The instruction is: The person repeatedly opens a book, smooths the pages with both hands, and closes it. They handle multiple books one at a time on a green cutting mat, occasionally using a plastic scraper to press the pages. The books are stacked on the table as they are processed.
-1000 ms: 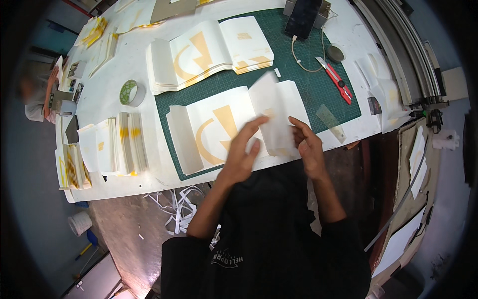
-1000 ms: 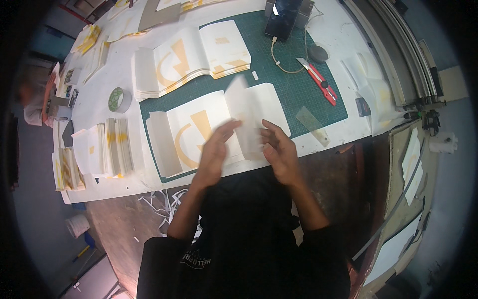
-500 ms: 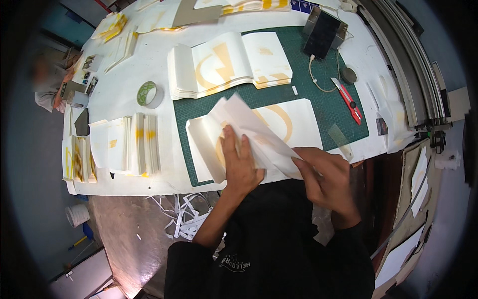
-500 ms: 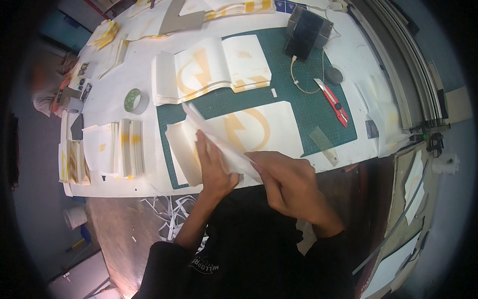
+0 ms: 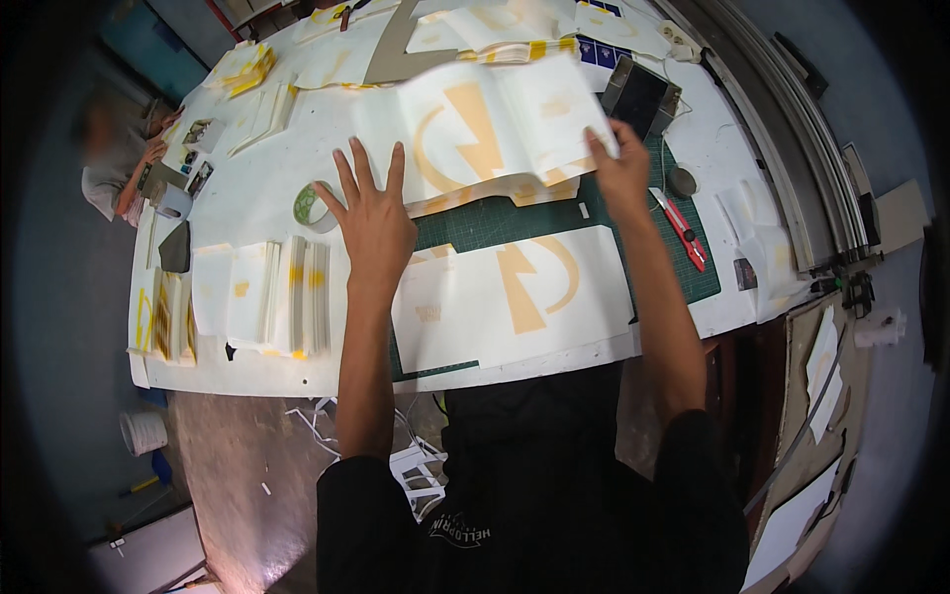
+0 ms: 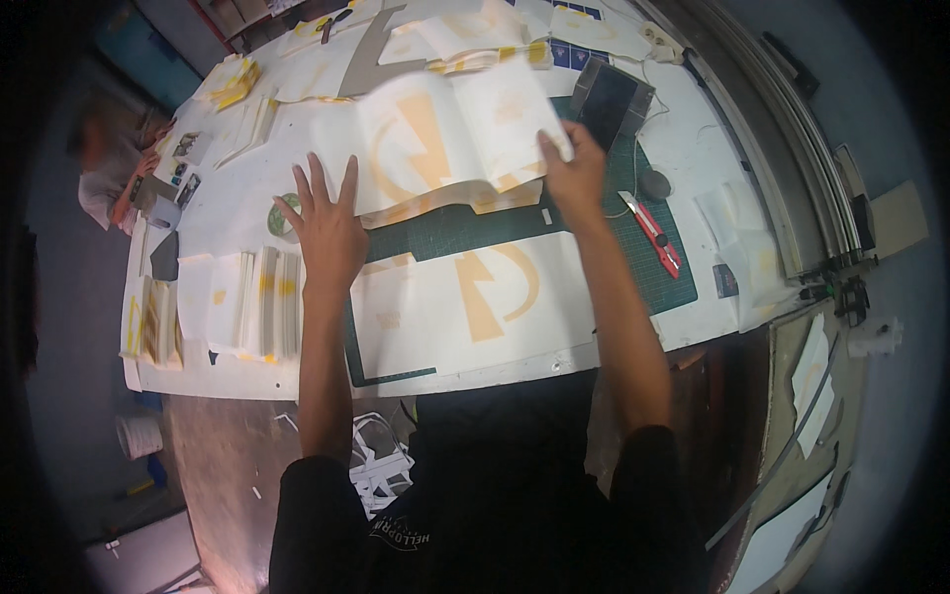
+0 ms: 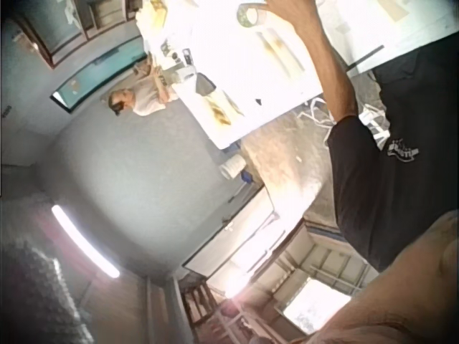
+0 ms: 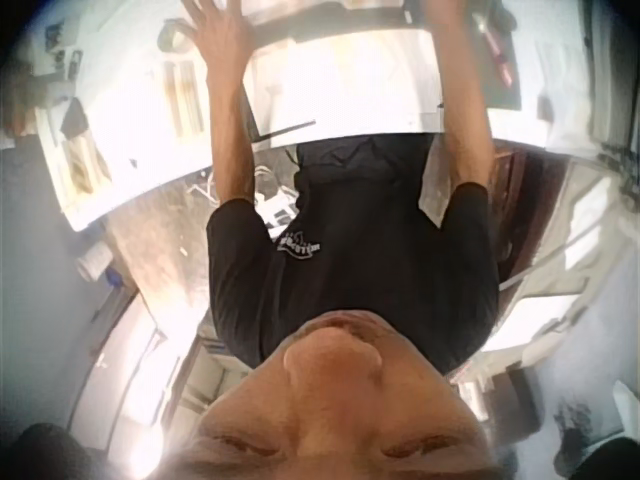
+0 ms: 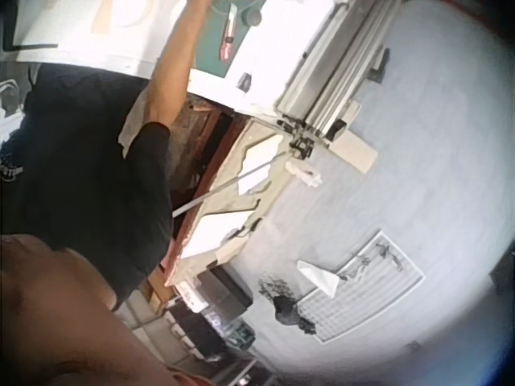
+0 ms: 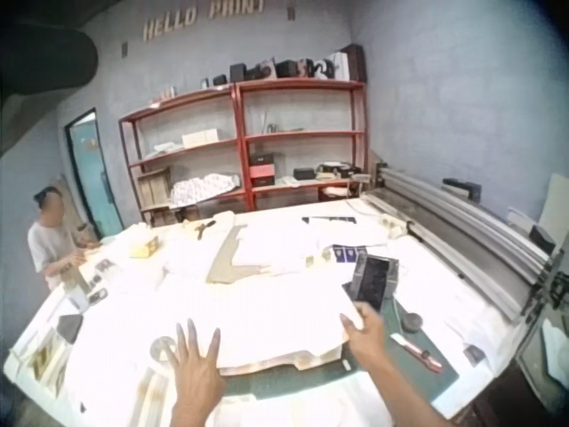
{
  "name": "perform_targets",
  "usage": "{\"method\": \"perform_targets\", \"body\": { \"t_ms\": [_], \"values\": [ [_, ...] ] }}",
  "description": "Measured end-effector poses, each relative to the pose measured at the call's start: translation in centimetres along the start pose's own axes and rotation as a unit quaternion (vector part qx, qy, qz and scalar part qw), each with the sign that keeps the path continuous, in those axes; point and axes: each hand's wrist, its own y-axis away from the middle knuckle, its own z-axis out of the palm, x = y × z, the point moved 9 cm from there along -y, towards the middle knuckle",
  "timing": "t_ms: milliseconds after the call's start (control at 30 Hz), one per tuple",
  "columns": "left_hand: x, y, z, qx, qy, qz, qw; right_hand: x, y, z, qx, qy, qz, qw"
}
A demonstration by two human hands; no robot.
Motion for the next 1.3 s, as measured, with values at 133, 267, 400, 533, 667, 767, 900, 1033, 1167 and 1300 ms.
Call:
{"method": "perform_targets", "body": {
  "t_ms": [133, 267, 400, 533, 667, 767, 900, 1033, 1167, 1300],
  "values": [
    [3.5, 1.1, -0.6, -0.065, 0.042, 0.041, 0.996, 8.3, 0.4, 1.5, -0.061, 0.128, 0.026, 0.99],
    [6.6, 4.0, -2.7, -0.056, 0.164, 0.078, 0.982, 6.1, 2.2, 2.9, -0.075, 0.097, 0.127, 0.984],
    [9.2, 7.5, 0.7, -0.117, 0.292, 0.103, 0.944, 2.6, 2.0, -0.5, -0.089, 0.258, -0.009, 0.962],
    [10.4, 10.8, 3.6, -0.175, 0.287, 0.122, 0.934, 3.2, 5.4, -3.1, -0.29, 0.329, -0.006, 0.899],
    [11.1, 12.3, 4.7, -0.182, 0.275, 0.128, 0.935, 3.7, 7.3, -3.9, -0.374, 0.382, -0.02, 0.845],
    [11.3, 12.6, 5.0, -0.165, 0.272, 0.128, 0.939, 3.9, 7.3, -3.7, -0.391, 0.391, -0.012, 0.833],
    [11.3, 12.7, 4.8, -0.144, 0.267, 0.126, 0.944, 4.3, 6.8, -3.3, -0.405, 0.376, 0.016, 0.833],
    [11.3, 12.7, 4.7, -0.136, 0.266, 0.128, 0.946, 4.3, 6.9, -3.2, -0.403, 0.382, 0.015, 0.831],
    [11.4, 12.6, 4.6, -0.134, 0.263, 0.127, 0.947, 4.6, 7.1, -3.5, -0.392, 0.344, 0.008, 0.853],
    [11.4, 12.7, 4.7, -0.134, 0.265, 0.126, 0.947, 4.7, 7.0, -3.7, -0.372, 0.316, 0.019, 0.873]
  ]
}}
